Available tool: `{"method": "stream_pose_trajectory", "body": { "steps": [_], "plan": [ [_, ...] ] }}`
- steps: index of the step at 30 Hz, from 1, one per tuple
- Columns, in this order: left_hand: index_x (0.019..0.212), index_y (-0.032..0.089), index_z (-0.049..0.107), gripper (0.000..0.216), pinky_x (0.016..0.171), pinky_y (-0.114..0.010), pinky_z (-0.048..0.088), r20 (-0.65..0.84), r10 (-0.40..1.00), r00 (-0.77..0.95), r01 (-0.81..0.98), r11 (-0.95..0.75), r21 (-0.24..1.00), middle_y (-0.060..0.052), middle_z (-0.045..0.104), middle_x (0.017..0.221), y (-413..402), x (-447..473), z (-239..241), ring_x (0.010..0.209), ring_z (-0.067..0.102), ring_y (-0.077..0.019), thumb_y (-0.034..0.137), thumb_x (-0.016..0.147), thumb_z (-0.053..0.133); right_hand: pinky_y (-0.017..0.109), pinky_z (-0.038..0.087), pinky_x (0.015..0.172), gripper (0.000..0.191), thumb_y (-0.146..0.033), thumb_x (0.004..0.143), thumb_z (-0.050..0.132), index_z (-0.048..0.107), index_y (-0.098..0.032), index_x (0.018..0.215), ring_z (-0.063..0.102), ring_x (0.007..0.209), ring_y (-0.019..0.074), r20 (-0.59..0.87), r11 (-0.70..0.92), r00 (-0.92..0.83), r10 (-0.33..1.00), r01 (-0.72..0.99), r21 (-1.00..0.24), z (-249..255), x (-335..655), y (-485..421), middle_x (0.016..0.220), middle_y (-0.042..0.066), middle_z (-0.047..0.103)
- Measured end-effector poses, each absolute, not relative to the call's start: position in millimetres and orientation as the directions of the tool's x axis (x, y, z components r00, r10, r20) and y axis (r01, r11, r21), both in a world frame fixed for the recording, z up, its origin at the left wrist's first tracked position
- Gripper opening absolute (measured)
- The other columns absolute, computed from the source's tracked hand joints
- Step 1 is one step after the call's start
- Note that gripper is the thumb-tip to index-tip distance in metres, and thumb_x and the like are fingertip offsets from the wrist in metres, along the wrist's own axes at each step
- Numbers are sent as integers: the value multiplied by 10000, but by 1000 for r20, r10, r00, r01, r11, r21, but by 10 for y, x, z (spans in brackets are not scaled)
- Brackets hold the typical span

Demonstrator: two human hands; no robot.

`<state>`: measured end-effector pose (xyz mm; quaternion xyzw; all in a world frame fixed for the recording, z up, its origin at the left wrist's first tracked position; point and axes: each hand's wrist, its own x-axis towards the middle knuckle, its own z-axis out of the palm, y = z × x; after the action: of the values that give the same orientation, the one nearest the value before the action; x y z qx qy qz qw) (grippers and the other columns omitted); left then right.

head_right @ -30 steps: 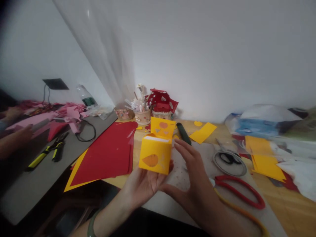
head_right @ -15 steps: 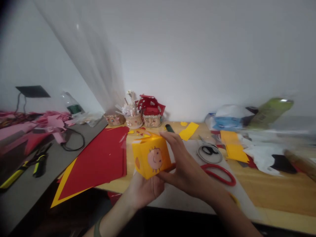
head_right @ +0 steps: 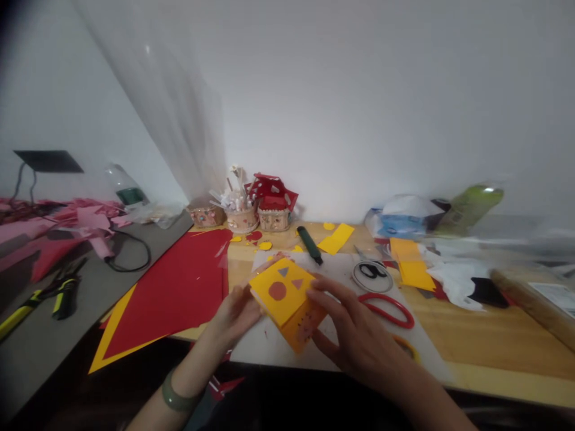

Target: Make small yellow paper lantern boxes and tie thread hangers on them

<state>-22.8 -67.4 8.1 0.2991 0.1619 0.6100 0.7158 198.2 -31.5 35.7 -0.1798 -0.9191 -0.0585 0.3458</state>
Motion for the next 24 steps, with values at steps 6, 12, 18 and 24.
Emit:
{"method": "stream_pose_trajectory", "body": {
  "steps": [6, 12, 18, 24],
  "plan": [
    [1272, 268, 544, 787, 1097, -426, 253, 149, 951, 270, -656, 68, 751, -70, 354, 1479, -740, -227, 245, 1383, 229, -340, 219, 538, 824, 343, 592, 747, 508, -84, 819, 556, 348, -245, 1253, 614, 1060, 220, 702, 950, -671, 237, 310, -25, 275, 2021, -268, 1217, 143, 531],
    [1156, 294, 642, 604, 1048, -365, 337, 195, 953, 230, -570, -30, 821, -41, 430, 1429, -737, -210, 278, 1367, 272, -306, 152, 587, 785, 410, 570, 793, 537, -88, 777, 601, 355, -296, 1207, 551, 1154, 263, 716, 946, -635, 291, 304, -114, 216, 2059, -209, 1298, 127, 472],
    [910, 260, 748, 377, 982, -365, 405, 267, 940, 214, -509, -126, 851, -48, 462, 1398, -698, -245, 241, 1330, 343, -312, 132, 560, 807, 402, 567, 796, 621, -92, 775, 613, 284, -295, 1261, 453, 1247, 269, 730, 951, -618, 292, 267, -155, 232, 2037, -167, 1358, 161, 371],
    [871, 248, 750, 360, 941, -311, 414, 168, 976, 138, -443, -91, 892, -44, 471, 1381, -644, -270, 150, 1328, 339, -296, 107, 544, 808, 504, 472, 943, 684, -192, 775, 652, 261, -304, 1326, 374, 1317, 285, 669, 921, -636, 385, 307, -239, 192, 2063, -94, 1404, 152, 368]
  ]
}}
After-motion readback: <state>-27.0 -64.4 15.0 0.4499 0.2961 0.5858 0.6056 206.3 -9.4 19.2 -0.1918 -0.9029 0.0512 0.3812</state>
